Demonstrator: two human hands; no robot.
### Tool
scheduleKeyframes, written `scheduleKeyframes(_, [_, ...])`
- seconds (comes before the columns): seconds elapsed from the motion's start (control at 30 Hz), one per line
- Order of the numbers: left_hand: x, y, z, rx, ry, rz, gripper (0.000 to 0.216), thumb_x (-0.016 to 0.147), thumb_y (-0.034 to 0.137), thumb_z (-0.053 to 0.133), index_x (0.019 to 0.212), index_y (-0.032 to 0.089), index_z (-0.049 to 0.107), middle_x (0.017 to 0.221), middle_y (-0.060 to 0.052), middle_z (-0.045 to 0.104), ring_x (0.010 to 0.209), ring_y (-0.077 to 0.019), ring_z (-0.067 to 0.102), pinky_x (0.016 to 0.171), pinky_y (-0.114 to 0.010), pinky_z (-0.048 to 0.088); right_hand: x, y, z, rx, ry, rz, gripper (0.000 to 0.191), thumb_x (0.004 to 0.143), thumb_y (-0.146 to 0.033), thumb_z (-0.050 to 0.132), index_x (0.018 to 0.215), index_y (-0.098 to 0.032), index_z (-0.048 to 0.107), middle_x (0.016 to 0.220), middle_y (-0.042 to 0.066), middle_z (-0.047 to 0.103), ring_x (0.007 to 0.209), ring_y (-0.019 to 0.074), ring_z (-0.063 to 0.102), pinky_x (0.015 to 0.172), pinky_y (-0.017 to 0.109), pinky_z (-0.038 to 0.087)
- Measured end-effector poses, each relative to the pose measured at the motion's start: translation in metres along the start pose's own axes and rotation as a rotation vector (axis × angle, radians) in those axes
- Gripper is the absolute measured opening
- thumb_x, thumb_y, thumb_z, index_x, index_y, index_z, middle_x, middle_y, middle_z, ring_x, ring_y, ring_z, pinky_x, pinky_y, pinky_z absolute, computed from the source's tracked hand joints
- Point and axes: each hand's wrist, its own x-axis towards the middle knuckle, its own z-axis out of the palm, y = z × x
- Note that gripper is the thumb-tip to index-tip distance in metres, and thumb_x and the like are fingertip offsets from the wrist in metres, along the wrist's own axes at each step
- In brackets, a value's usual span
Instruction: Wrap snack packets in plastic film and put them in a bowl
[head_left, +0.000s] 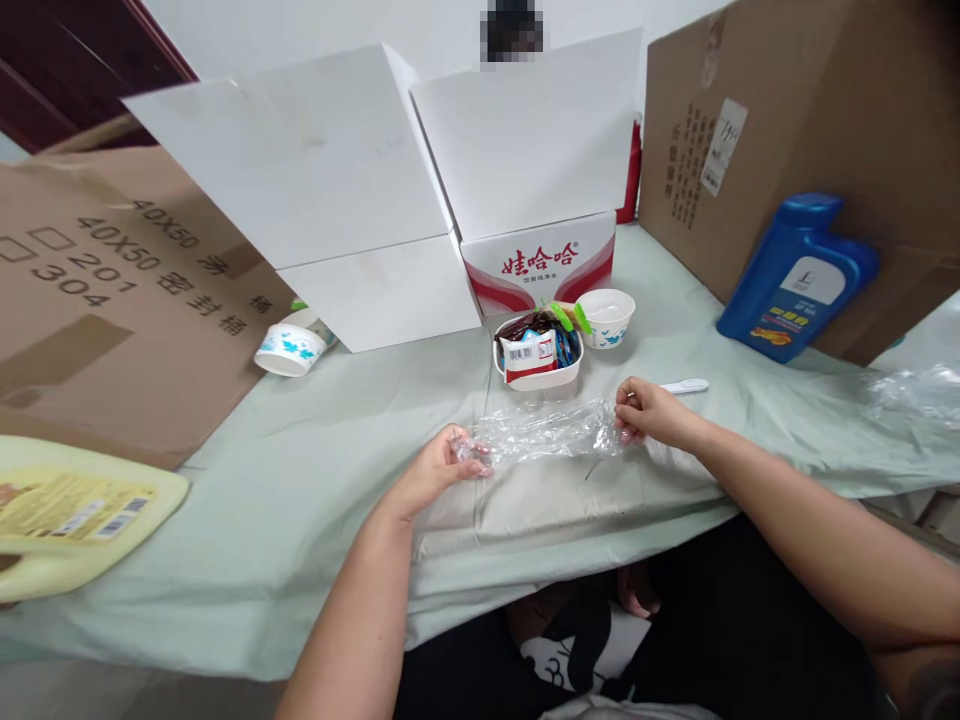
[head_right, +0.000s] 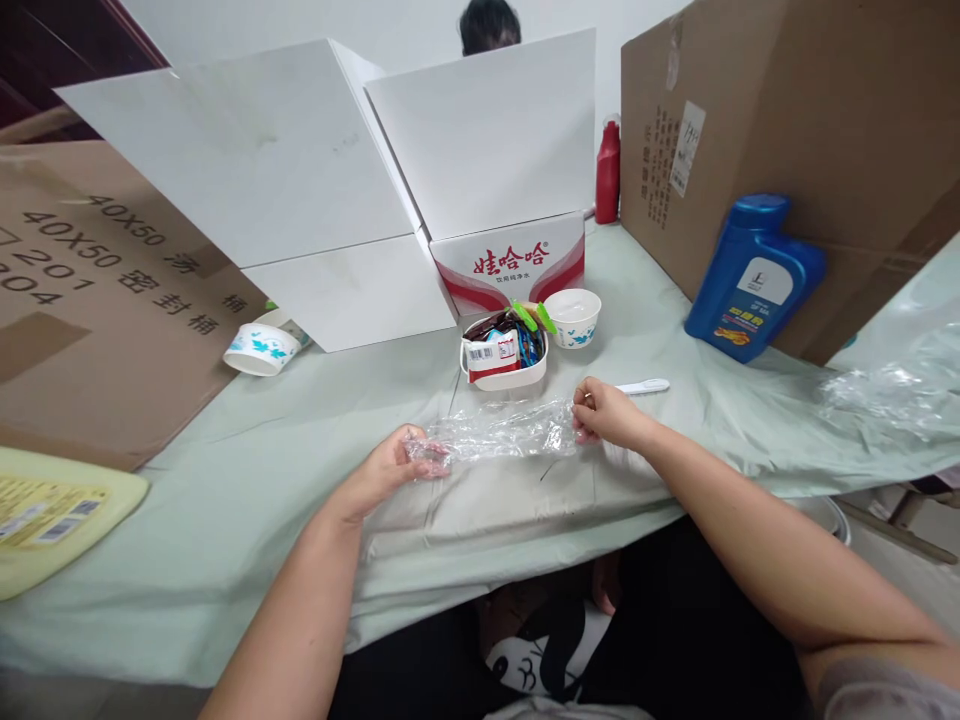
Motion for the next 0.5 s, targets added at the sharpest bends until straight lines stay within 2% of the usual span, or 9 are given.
scheduleKeyframes(0.1, [-0.001,0.001,-0.001,-0.008,-0.026,0.036,0.07,0.052,0.061,0.083,0.098,0.019,0.05,0.11,-0.008,0.062,0.079,-0.0193,0.067,0.081,-0.039,0.053,-0.001,-0.002,0.001,0.049,-0.008,-0.067,0.011,0.093,-0.031,0.049,0.095,-0.02,0.047,0.075,0.002,0.067,0.062,0.014,0.067,0.049,0.021,0.046])
scheduleKeyframes(0.2, [-0.002,0.0,-0.001,0.073,-0.027,0.075,0.077,0.054,0.071,0.076,0.105,0.019,0.051,0.119,-0.011,0.058,0.077,-0.0184,0.067,0.079,-0.037,0.052,-0.008,-0.006,0.005,0.017,-0.13,-0.141,0.034,0.096,-0.045,0.04,0.107,-0.017,0.054,0.095,0.01,0.07,0.076,0.0161,0.067,0.057,0.024,0.049])
scheduleKeyframes(0.3, [-0.001,-0.002,0.004,0.176,-0.012,0.097,0.068,0.063,0.071,0.071,0.103,0.019,0.051,0.121,-0.012,0.058,0.077,-0.0176,0.066,0.079,-0.034,0.049,-0.015,-0.011,0.013,-0.211,-0.284,-0.243,0.049,0.083,-0.048,0.062,0.119,-0.016,0.057,0.104,0.01,0.068,0.086,0.0183,0.064,0.072,0.029,0.05])
scheduleKeyframes(0.37, [0.0,-0.002,0.01,0.232,0.028,0.101,0.059,0.067,0.07,0.068,0.091,0.018,0.052,0.117,-0.01,0.061,0.076,-0.0167,0.065,0.077,-0.033,0.048,-0.019,-0.013,0.019,-0.384,-0.395,-0.341,0.061,0.07,-0.041,0.076,0.123,-0.016,0.058,0.101,0.008,0.068,0.086,0.0184,0.061,0.077,0.03,0.049])
scheduleKeyframes(0.4, [0.0,-0.001,0.013,0.263,0.058,0.103,0.056,0.069,0.069,0.067,0.084,0.018,0.052,0.113,-0.009,0.063,0.076,-0.0164,0.064,0.075,-0.032,0.048,-0.02,-0.014,0.021,-0.448,-0.451,-0.392,0.057,0.069,-0.037,0.077,0.119,-0.016,0.061,0.096,0.006,0.067,0.083,0.0175,0.06,0.075,0.029,0.048])
scheduleKeyframes(0.5, [0.002,0.001,0.022,0.359,0.152,0.129,0.054,0.069,0.069,0.066,0.07,0.017,0.053,0.1,-0.008,0.067,0.078,-0.0174,0.061,0.071,-0.029,0.046,-0.021,-0.013,0.023,-0.509,-0.548,-0.491,0.019,0.076,-0.025,0.066,0.093,-0.016,0.07,0.083,0.003,0.065,0.071,0.0138,0.057,0.066,0.026,0.044])
